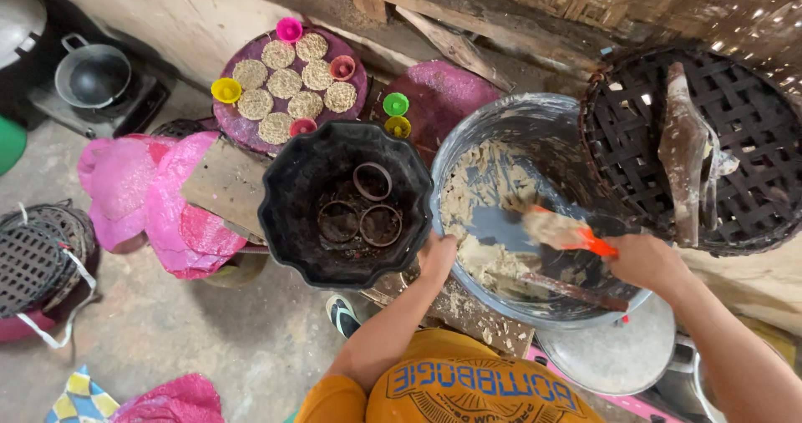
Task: The person scoops dough from a large basin with a spatula, packs it into a metal press mold, and releases formed dough rounds onto a round tray, using a ring to shape and arrange them. They then scrape and gather remaining dough in the basin with the spatula.
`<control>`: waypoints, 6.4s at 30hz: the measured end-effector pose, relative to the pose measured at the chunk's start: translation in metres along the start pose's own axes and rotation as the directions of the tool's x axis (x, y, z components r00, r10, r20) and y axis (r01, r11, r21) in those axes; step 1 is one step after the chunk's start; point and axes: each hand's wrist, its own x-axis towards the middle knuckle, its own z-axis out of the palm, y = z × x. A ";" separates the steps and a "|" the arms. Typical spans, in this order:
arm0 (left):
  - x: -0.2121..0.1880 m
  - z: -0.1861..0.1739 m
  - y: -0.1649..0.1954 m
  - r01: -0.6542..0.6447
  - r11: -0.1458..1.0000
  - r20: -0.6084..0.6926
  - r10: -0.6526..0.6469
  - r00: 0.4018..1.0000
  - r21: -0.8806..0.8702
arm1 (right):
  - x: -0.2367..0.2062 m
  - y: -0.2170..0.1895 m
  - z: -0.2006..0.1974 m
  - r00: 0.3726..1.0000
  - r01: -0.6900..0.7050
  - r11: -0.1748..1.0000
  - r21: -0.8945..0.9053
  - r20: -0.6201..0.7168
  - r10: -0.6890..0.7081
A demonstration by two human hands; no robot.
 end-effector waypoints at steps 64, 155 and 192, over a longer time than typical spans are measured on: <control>0.008 0.005 -0.013 0.143 0.966 0.032 -0.153 0.988 0.216 | 0.034 -0.046 0.011 0.999 -0.045 0.951 0.305 -0.014 0.051; 0.004 -0.009 0.001 0.107 0.976 0.104 -0.128 0.986 0.191 | 0.093 -0.174 -0.117 0.898 0.187 0.982 -0.026 -0.400 -0.182; 0.004 -0.011 0.008 0.115 0.959 0.092 -0.143 0.985 0.259 | 0.112 -0.130 -0.139 0.985 0.090 0.989 -0.117 -0.137 -0.105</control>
